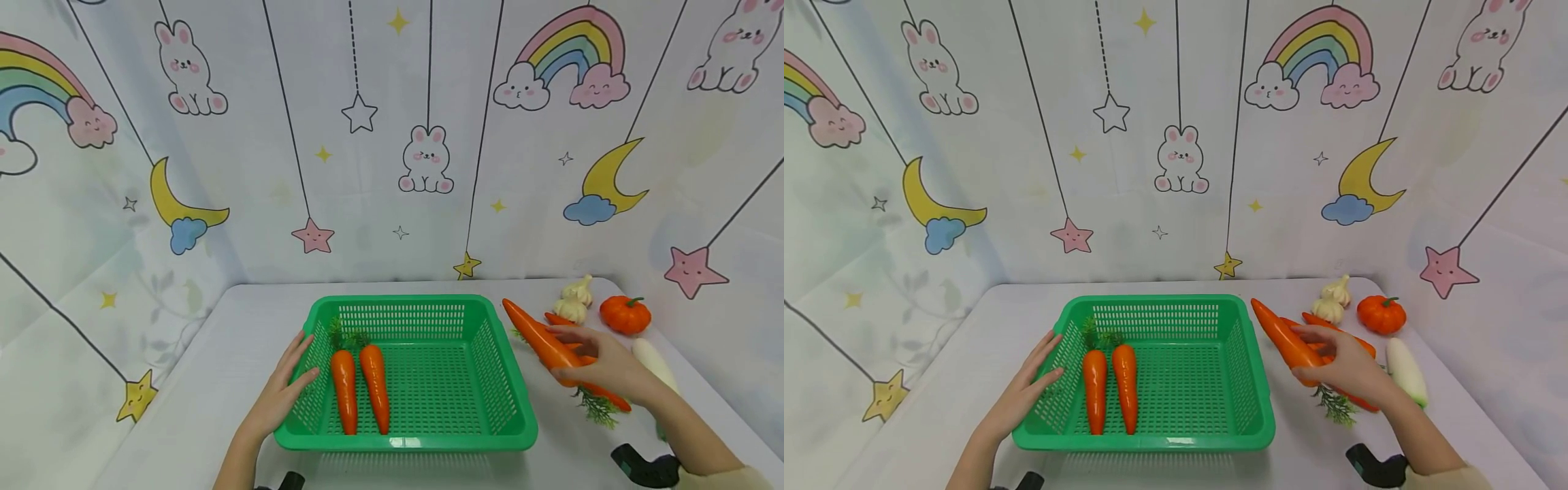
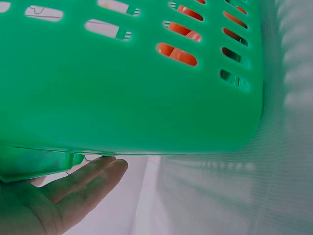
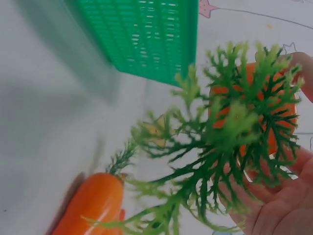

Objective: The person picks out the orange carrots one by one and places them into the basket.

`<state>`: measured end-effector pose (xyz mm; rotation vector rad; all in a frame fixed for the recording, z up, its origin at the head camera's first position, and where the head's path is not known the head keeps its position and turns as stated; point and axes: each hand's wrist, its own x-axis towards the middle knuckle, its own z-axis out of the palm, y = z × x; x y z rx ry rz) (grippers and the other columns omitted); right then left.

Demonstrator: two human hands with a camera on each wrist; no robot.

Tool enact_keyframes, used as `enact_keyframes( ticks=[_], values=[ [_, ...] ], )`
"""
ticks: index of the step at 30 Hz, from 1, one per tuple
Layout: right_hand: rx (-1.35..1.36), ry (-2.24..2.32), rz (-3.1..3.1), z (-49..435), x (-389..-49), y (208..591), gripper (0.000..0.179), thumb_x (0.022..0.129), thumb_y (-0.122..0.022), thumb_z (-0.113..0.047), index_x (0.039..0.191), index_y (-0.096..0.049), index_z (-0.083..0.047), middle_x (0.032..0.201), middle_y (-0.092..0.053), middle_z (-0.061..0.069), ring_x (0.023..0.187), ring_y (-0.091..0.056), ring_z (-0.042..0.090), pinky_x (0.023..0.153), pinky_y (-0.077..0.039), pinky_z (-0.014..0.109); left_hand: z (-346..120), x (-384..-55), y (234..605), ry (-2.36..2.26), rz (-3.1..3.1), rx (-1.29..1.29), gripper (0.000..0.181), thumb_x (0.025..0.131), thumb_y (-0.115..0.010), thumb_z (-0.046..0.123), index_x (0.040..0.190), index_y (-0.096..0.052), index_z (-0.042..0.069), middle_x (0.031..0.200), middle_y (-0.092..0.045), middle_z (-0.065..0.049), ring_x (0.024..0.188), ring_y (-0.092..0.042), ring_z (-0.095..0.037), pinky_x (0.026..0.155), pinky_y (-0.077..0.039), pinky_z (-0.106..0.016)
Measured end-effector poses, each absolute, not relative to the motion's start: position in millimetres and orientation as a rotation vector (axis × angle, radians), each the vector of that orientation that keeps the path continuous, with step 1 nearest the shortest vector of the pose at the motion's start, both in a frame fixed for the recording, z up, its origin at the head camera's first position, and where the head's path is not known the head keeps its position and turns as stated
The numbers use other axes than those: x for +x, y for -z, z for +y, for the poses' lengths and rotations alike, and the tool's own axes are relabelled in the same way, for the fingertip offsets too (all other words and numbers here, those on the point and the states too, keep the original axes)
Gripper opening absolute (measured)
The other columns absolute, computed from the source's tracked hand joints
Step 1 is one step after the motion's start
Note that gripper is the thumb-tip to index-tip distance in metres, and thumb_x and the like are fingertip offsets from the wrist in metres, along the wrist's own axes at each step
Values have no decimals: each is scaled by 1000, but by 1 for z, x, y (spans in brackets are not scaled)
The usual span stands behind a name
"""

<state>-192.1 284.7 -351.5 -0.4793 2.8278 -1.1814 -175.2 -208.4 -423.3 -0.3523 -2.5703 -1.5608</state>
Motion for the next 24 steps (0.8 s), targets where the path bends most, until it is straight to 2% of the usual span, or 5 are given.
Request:
enact_keyframes(
  ticks=[3, 7, 11, 17, 24],
  values=[
    [-515, 1162, 2855, 277, -193, 346, 65, 78, -73, -25, 132, -45, -3, 118, -55, 23, 96, -58, 31, 74, -52, 37, -208, -175, 423, 1562, -2571, -353, 59, 94, -50, 29, 145, -25, 12, 152, -7, -10, 137, -2, -37, 96, -9, -70],
    [-523, 1214, 2791, 266, -197, 340, 65, 79, -72, -26, 134, -44, -5, 119, -53, 23, 96, -57, 33, 66, -53, 31, -208, -175, 423, 1560, -2573, -350, 60, 94, -50, 30, 145, -25, 11, 152, -7, -10, 137, -2, -37, 96, -10, -70],
    [-517, 1267, 2700, 252, -202, 333, 66, 80, -71, -26, 136, -42, -9, 124, -49, 23, 99, -55, 33, 64, -53, 32, -208, -175, 423, 1555, -2574, -342, 59, 94, -50, 30, 145, -25, 11, 152, -7, -11, 137, -2, -37, 96, -10, -70],
    [-587, 1251, 2624, 229, -209, 319, 68, 79, -72, -26, 137, -40, -10, 127, -48, 23, 100, -56, 31, 66, -52, 34, -208, -177, 425, 1556, -2569, -355, 57, 95, -49, 24, 145, -25, 12, 152, -6, -9, 137, -2, -37, 96, -9, -70],
    [-712, 1243, 2575, 202, -218, 311, 64, 78, -73, -25, 133, -45, -8, 122, -50, 20, 99, -56, 28, 67, -52, 32, -209, -178, 426, 1552, -2565, -354, 57, 95, -50, 22, 145, -26, 12, 152, -7, -9, 137, -2, -37, 96, -10, -71]
  ],
)
